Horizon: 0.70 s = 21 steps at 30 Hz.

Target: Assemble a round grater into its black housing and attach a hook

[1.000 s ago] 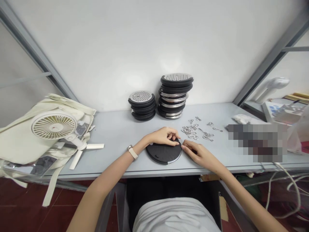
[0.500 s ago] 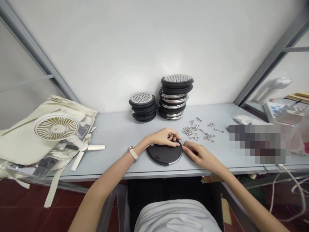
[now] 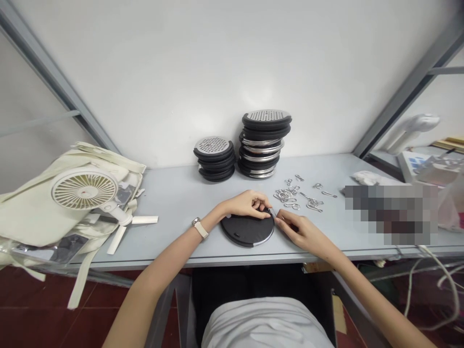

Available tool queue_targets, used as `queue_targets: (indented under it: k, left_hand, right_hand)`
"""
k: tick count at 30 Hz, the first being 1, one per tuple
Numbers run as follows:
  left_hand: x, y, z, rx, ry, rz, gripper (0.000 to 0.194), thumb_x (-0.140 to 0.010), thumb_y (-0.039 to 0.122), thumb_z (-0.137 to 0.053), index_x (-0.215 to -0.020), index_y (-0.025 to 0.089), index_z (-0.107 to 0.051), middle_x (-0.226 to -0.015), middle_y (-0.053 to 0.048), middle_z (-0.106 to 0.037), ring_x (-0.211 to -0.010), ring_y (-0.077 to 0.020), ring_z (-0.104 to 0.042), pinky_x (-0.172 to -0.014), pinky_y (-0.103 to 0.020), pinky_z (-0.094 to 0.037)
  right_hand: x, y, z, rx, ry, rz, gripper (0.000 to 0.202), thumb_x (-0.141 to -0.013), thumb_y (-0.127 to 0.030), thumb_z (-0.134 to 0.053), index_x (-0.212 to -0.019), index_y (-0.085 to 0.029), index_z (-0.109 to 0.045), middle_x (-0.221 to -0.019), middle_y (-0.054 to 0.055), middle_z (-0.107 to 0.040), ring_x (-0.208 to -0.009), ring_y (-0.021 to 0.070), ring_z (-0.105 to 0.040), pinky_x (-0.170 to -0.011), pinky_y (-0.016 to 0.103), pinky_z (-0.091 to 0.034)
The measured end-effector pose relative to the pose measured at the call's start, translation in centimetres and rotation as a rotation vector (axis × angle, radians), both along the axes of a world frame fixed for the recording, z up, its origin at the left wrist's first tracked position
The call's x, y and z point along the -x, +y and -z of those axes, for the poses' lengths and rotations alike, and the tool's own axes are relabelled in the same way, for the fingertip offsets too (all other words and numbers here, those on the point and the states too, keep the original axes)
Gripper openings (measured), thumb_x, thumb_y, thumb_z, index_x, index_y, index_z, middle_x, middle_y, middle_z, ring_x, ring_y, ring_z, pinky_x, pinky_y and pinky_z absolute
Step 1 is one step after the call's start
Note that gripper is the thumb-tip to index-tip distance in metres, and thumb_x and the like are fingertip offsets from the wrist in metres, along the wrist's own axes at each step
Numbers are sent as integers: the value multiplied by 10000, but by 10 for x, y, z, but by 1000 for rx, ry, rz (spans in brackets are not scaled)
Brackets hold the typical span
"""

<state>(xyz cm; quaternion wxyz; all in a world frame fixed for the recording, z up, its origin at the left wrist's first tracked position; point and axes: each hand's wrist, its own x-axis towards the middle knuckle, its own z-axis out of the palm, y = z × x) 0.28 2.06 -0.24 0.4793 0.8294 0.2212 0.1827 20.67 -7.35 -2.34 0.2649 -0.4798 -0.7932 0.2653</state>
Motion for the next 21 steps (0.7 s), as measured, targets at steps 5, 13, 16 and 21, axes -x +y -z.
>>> queue_targets:
  k: [5,13,16,21]
  left_hand:
    - [-1,-1,-2,6,20,-25,312,-679,332,-735,-875,108,-647,-704,26,-511,-617,-68,-429,-568,-213,-350]
    - [0,0,2,-15,6,-8,304,-689,323,-730,-884,107,-640,-701,30,-507,-605,-63,-425,-548,-207,-344]
    - [0,0,1,-22,3,-2,300,-691,319,-730,-881,104,-639,-695,31,-505,-606,-62,-425,-550,-207,-344]
    - [0,0,2,-34,-6,-5,293,-694,303,-728,-889,102,-642,-697,28,-512,-608,-64,-428,-554,-207,-346]
  right_hand:
    - [0,0,-1,6,-1,-4,288,-958,-394,-373,-727,-222,-376,-597,-52,-391,-541,121,-384,-527,251,-327]
    - [0,0,0,21,-7,-1,292,-959,-401,-366,-725,-226,-356,-604,-53,-379,-551,128,-382,-540,253,-314]
    - [0,-1,0,23,-4,-2,292,-962,-398,-364,-727,-226,-349,-605,-54,-374,-554,127,-381,-544,252,-315]
    - [0,-1,0,14,-1,-5,282,-959,-383,-370,-726,-223,-363,-600,-53,-377,-547,124,-378,-539,251,-314]
